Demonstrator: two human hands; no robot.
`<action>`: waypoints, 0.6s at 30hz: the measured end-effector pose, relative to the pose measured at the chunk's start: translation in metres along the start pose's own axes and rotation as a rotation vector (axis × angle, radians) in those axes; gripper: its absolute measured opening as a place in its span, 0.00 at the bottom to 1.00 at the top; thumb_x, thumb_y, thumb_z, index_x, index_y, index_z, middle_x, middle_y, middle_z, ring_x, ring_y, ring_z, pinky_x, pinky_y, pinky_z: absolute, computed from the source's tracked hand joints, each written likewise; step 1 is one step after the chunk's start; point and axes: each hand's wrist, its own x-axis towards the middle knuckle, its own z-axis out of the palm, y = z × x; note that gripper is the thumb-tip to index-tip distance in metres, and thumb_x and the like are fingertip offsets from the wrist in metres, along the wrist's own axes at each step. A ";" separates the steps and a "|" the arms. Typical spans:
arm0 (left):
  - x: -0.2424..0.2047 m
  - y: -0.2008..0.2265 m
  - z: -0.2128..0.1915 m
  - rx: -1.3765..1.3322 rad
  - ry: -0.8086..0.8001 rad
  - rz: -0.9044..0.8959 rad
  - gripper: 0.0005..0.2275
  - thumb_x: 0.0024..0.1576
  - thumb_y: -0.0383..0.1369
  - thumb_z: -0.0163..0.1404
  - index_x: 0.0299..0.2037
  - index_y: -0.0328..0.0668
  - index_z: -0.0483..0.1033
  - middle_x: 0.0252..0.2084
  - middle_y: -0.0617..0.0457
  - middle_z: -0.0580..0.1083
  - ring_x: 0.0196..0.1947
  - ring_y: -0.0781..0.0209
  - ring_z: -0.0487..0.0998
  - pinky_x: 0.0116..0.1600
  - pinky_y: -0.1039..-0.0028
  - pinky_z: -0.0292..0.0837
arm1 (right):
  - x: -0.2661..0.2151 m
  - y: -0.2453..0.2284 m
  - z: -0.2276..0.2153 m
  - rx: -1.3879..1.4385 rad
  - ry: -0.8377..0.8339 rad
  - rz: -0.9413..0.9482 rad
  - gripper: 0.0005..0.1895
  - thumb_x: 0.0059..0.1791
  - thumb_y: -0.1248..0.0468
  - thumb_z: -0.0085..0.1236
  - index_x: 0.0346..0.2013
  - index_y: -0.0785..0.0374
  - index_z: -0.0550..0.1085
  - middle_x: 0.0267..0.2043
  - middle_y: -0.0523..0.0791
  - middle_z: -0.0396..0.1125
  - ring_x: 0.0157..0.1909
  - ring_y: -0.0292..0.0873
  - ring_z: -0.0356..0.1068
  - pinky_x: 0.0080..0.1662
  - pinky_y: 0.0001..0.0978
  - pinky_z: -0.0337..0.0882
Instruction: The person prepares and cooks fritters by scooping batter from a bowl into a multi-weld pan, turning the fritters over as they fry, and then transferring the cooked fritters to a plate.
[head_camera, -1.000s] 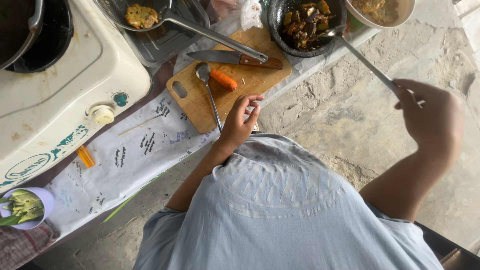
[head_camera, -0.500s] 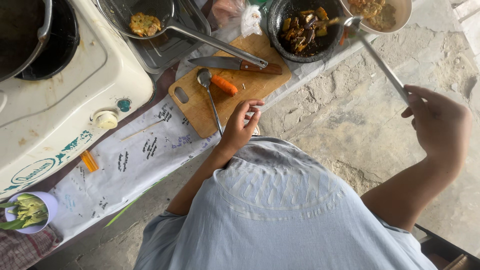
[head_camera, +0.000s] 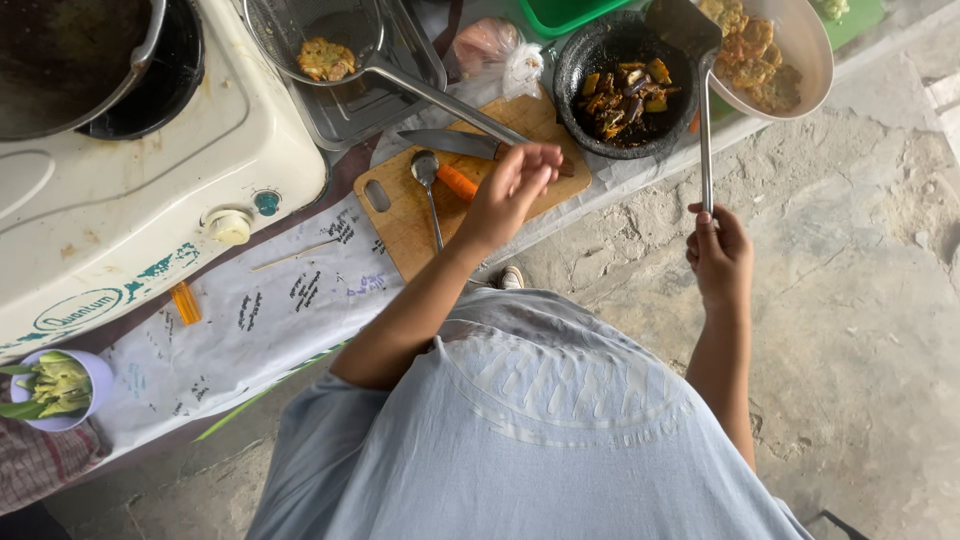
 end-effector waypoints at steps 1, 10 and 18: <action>0.017 -0.004 -0.002 0.022 -0.009 0.005 0.11 0.67 0.33 0.45 0.58 0.40 0.69 0.53 0.55 0.73 0.51 0.68 0.75 0.57 0.75 0.75 | 0.004 0.011 0.001 -0.058 0.012 -0.034 0.09 0.63 0.63 0.44 0.49 0.63 0.73 0.21 0.36 0.56 0.20 0.29 0.51 0.23 0.21 0.51; 0.207 -0.103 -0.005 -0.042 0.329 -0.204 0.24 0.60 0.38 0.50 0.64 0.32 0.65 0.65 0.41 0.69 0.67 0.51 0.67 0.70 0.65 0.58 | 0.057 0.069 0.027 -0.210 0.030 -0.418 0.10 0.65 0.63 0.33 0.50 0.67 0.63 0.61 0.51 0.71 0.54 0.41 0.75 0.41 0.28 0.78; 0.264 -0.129 -0.005 0.183 0.507 -0.464 0.30 0.55 0.39 0.52 0.64 0.26 0.63 0.64 0.32 0.69 0.65 0.46 0.71 0.67 0.62 0.64 | 0.114 0.063 0.047 -0.103 0.127 -0.417 0.11 0.63 0.62 0.33 0.51 0.69 0.61 0.68 0.54 0.63 0.60 0.47 0.74 0.49 0.34 0.80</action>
